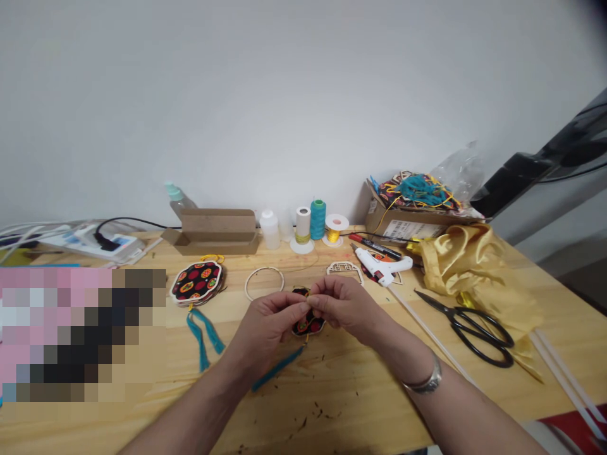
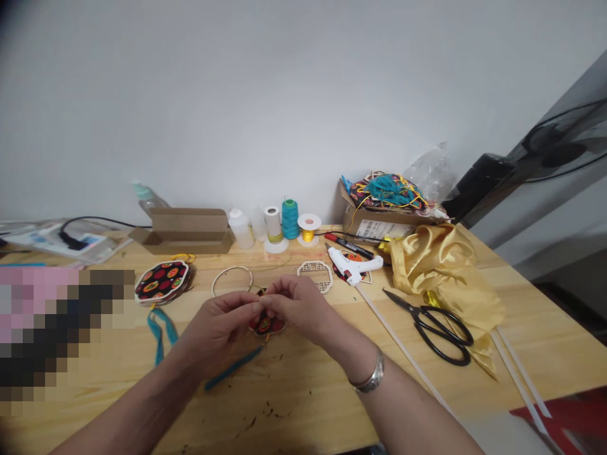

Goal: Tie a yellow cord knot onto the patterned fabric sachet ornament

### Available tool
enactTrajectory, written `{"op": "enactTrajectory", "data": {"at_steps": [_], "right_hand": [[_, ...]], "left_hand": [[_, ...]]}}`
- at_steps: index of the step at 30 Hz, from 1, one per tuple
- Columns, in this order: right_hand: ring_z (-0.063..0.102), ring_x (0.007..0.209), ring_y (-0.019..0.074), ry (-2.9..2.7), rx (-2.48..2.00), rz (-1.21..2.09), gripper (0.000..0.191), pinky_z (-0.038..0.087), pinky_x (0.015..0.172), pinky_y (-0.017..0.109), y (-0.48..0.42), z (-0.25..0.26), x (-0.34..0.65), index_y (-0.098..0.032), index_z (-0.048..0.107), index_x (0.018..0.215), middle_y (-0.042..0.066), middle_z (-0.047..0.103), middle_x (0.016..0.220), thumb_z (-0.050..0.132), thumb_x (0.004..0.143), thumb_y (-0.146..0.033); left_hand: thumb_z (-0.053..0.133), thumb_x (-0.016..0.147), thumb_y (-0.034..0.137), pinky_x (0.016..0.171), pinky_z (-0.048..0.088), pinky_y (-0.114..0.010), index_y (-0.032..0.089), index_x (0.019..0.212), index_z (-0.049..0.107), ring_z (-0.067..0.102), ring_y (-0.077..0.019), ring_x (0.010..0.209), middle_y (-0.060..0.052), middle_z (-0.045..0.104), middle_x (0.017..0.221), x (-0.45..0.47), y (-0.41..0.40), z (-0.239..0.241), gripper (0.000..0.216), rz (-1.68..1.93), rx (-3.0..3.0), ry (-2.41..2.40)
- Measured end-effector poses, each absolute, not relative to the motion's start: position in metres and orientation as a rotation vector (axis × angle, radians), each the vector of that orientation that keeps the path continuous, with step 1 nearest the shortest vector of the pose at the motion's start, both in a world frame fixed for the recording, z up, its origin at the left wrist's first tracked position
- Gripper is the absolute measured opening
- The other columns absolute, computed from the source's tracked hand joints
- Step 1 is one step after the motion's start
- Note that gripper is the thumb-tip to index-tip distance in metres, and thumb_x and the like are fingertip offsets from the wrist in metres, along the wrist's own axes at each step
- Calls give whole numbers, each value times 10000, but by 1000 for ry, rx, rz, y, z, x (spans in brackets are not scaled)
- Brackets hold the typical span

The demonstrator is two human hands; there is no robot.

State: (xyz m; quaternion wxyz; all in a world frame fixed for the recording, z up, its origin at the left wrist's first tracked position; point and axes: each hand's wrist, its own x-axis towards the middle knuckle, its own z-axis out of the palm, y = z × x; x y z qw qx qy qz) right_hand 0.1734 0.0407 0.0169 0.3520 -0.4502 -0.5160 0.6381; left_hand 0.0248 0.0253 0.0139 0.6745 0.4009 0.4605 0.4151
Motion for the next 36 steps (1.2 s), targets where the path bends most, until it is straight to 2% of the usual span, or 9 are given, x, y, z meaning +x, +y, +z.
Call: {"op": "enactTrajectory", "data": {"at_steps": [5, 8, 13, 18, 21, 26, 29, 33, 36], "right_hand": [[541, 578, 95, -1610, -1246, 1343, 89, 414, 521, 209, 42, 17, 176, -150, 606, 760, -4, 615, 669, 564, 736, -225], [556, 684, 121, -1814, -1282, 1105, 114, 411, 616, 242, 42, 16, 179, -168, 633, 787, 13, 645, 748, 529, 779, -216], [488, 590, 115, -1972, -1377, 807, 227, 333, 545, 240, 39, 16, 181, -175, 572, 649, -4, 582, 609, 488, 833, -277], [514, 609, 112, -2043, -1325, 729, 232, 330, 555, 235, 26, 21, 173, -193, 573, 745, -3, 613, 675, 415, 885, -290], [527, 643, 128, -2230, -1242, 496, 207, 330, 573, 252, 17, 19, 167, -179, 559, 812, 19, 626, 736, 384, 898, -249], [511, 659, 169, -2571, -1039, 27, 167, 306, 546, 288, 8, 4, 161, -145, 528, 830, 60, 604, 758, 367, 871, -137], [484, 607, 173, -2686, -936, -146, 177, 292, 507, 298, 9, 5, 157, -140, 534, 814, 59, 583, 707, 373, 826, -67], [466, 550, 152, -2732, -647, -112, 216, 291, 457, 300, -3, 21, 159, -163, 557, 714, 34, 563, 618, 393, 840, -101], [511, 592, 130, -2578, -643, 228, 187, 392, 509, 270, -37, 25, 175, -213, 580, 718, 14, 597, 669, 459, 859, -228]], "left_hand": [[678, 658, 209, 388, 309, -178, 142, 640, 694, 411, -55, 364, 49, 505, 385, 25, 26, 17, 71, 986, 849, 1104], [683, 650, 202, 369, 288, -167, 135, 643, 687, 368, -35, 342, 56, 520, 397, 25, 27, 18, 67, 1041, 804, 1154], [681, 648, 222, 358, 283, -168, 142, 650, 675, 396, -37, 364, 24, 626, 522, 26, 29, 19, 81, 1075, 811, 1189], [686, 645, 215, 342, 260, -164, 152, 629, 658, 378, -30, 351, 40, 603, 491, 25, 29, 18, 71, 1094, 748, 1167], [696, 639, 222, 342, 257, -159, 160, 635, 654, 388, -33, 356, 56, 564, 459, 24, 29, 14, 75, 1100, 712, 1134], [685, 668, 252, 381, 297, -144, 150, 731, 645, 455, -40, 410, -10, 664, 614, 20, 30, 7, 126, 1070, 651, 1074], [692, 668, 236, 392, 299, -126, 146, 719, 629, 446, -31, 409, 23, 603, 526, 19, 30, 6, 121, 1054, 611, 1020], [708, 652, 221, 353, 220, -112, 141, 686, 616, 350, -6, 359, 83, 455, 422, 21, 30, 6, 127, 1062, 580, 996], [721, 631, 235, 337, 187, -113, 132, 701, 623, 307, -2, 348, 93, 418, 418, 21, 30, 4, 159, 1073, 584, 1014]]}}
